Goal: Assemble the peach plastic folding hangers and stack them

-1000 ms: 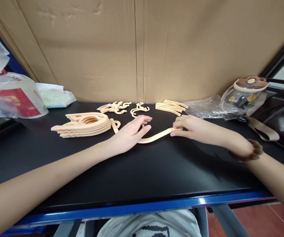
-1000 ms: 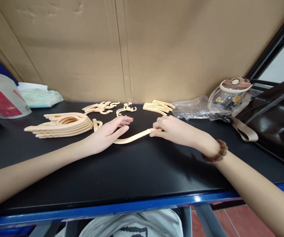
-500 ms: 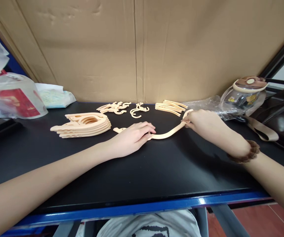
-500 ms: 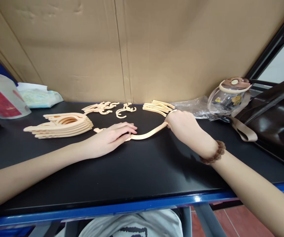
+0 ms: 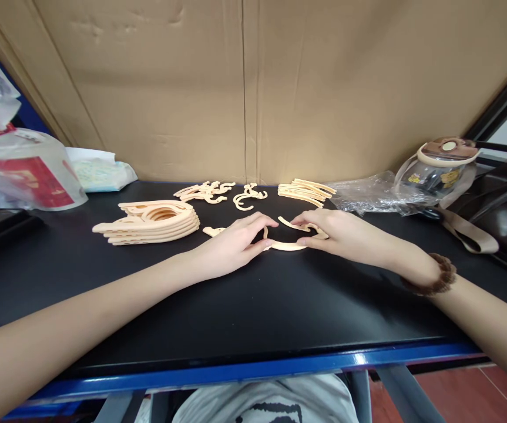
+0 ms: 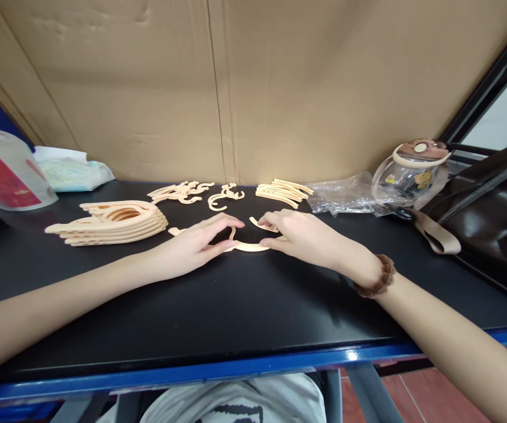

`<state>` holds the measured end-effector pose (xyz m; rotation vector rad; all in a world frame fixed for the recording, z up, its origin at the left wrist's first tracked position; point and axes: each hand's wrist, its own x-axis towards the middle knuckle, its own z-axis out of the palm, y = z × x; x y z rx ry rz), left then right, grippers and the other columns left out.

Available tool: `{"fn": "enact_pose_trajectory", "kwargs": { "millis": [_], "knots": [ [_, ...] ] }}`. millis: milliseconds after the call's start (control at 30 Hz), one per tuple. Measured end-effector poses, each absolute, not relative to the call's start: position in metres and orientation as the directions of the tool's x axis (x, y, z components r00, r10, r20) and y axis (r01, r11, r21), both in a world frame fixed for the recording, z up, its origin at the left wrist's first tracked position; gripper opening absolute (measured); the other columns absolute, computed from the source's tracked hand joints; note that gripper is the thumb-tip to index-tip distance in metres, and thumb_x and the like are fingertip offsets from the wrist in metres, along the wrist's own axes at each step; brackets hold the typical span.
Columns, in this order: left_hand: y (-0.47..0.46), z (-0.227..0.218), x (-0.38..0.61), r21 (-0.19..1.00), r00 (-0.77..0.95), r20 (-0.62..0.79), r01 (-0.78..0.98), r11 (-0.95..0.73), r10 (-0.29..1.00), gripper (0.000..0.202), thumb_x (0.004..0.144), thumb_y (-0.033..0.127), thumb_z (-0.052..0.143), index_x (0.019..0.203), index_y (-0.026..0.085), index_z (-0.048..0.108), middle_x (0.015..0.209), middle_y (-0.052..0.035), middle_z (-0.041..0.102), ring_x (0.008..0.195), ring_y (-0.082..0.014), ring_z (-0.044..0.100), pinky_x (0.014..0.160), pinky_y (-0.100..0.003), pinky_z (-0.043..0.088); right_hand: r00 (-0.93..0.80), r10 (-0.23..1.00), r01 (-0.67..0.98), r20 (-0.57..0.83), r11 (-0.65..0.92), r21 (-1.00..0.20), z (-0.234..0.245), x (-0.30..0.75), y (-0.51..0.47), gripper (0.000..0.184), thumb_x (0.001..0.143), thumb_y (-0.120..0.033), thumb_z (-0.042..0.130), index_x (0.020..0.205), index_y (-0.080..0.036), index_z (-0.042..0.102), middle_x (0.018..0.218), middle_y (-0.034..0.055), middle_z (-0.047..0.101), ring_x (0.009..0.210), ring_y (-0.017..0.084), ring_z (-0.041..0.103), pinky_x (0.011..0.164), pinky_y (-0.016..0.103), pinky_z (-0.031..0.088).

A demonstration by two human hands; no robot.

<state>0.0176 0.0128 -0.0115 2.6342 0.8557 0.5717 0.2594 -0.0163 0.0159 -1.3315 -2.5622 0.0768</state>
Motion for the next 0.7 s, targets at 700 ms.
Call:
{"fn": "enact_pose_trajectory", "kwargs": {
  "millis": [700],
  "knots": [
    [0.015,0.009,0.001,0.367,0.769,0.2,0.515,-0.775,0.607,0.05,0.084,0.037,0.057,0.132,0.028,0.042,0.144,-0.0053,0.038,0.129,-0.0255,0.04,0.103,-0.04,0.039,-0.451,0.847,0.891,0.281,0.448,0.08,0.018,0.261,-0.017,0.031,0.095,-0.022,0.037,0.118,-0.019,0.057,0.102,0.0084,0.07,0.088,0.024,0.066,0.073,0.034,0.048]
  ]
}}
